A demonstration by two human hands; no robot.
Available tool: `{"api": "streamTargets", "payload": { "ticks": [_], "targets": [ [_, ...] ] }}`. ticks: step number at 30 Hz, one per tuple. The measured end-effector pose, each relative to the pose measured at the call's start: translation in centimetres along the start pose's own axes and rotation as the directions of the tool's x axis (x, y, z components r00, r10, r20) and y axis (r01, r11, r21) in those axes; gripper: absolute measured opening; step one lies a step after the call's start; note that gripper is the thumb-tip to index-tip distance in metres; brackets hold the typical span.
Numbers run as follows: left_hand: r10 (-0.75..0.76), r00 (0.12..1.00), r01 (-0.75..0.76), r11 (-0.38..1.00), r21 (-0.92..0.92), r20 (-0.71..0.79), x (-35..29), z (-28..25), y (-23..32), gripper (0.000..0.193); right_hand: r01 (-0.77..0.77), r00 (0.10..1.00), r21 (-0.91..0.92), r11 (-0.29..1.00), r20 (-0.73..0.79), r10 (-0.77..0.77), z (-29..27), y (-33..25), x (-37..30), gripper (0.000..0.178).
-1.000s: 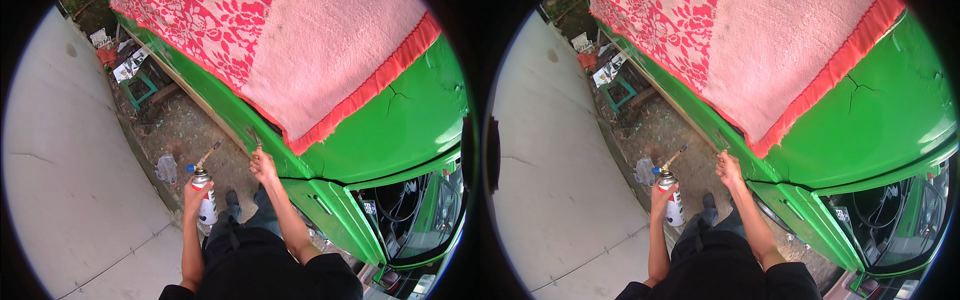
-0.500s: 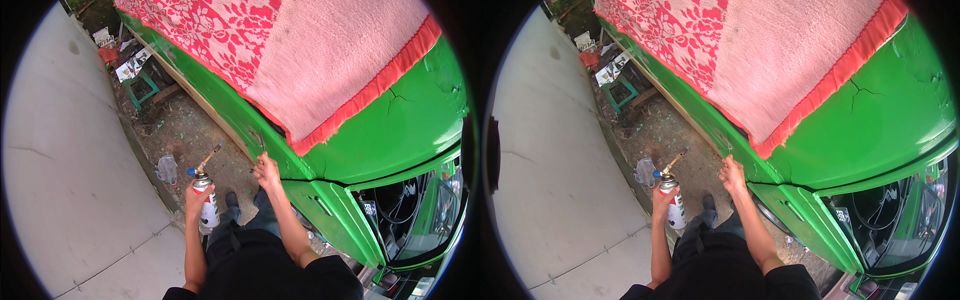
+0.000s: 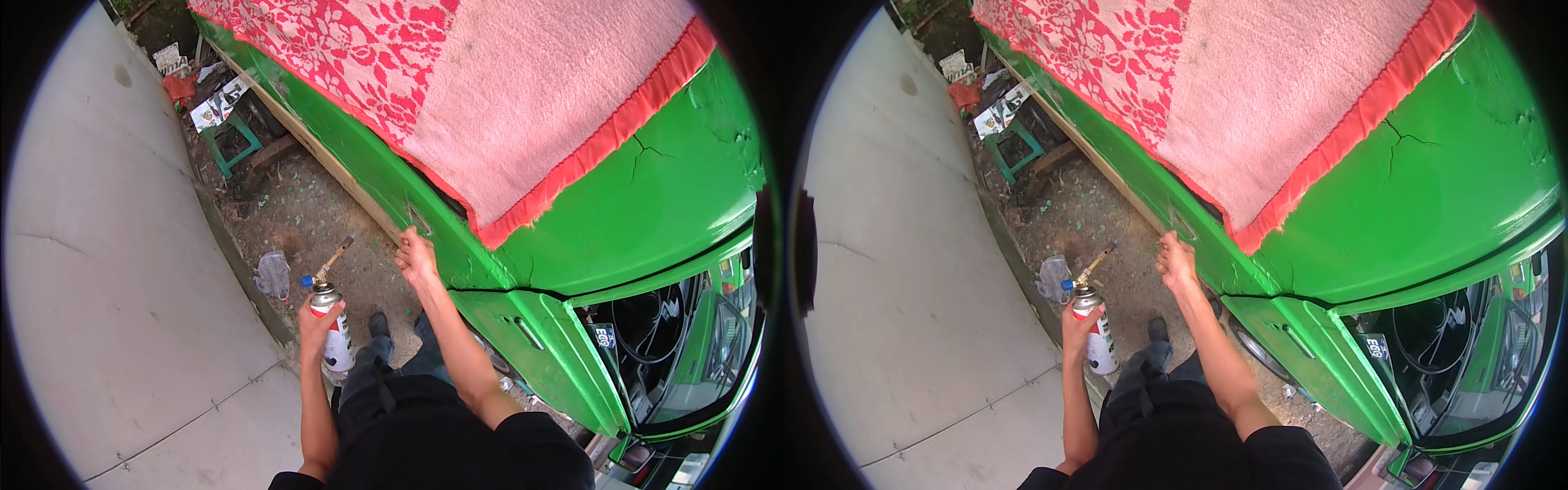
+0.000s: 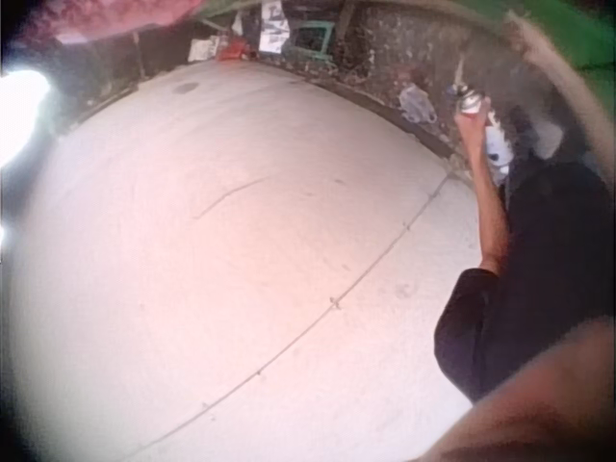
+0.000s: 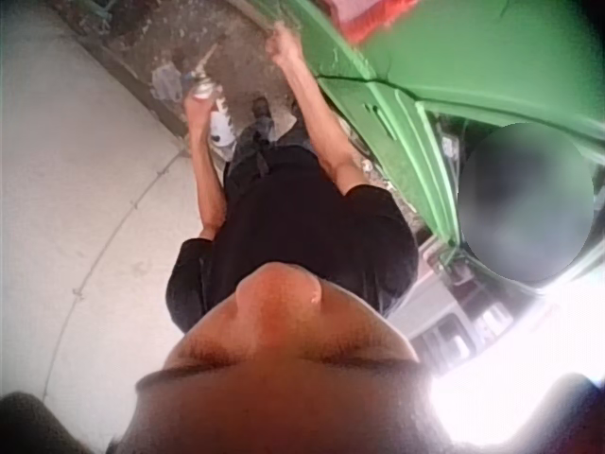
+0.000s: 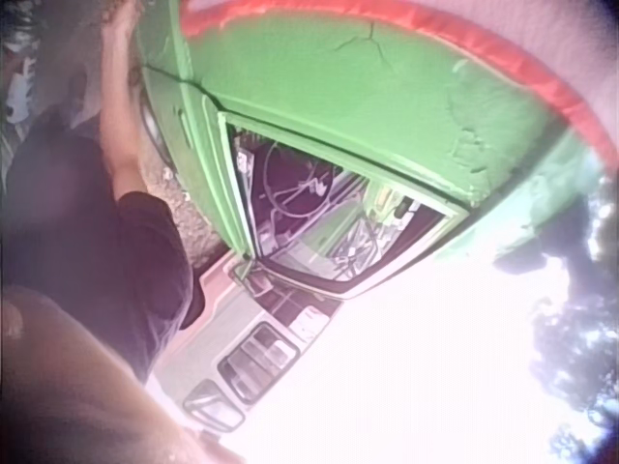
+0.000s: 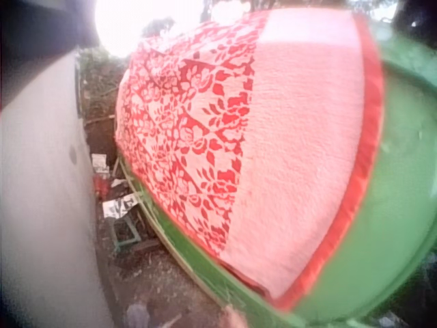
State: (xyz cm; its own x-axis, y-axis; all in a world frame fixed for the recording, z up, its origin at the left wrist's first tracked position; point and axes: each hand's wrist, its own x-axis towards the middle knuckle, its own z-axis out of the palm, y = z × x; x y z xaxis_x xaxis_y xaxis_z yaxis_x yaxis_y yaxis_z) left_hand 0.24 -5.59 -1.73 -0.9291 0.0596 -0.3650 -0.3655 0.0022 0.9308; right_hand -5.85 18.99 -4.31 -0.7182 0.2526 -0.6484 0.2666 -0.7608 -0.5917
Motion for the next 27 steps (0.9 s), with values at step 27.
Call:
{"api": "streamTargets", "payload": {
  "ticks": [27],
  "targets": [
    [0.016,1.000,-0.016,1.000,0.023,0.023,-0.7,0.8,0.3,0.037,-0.085,0.996,0.006,0.996,0.040,0.085,-2.7,-0.4,-1.2,0.026]
  ]
}}
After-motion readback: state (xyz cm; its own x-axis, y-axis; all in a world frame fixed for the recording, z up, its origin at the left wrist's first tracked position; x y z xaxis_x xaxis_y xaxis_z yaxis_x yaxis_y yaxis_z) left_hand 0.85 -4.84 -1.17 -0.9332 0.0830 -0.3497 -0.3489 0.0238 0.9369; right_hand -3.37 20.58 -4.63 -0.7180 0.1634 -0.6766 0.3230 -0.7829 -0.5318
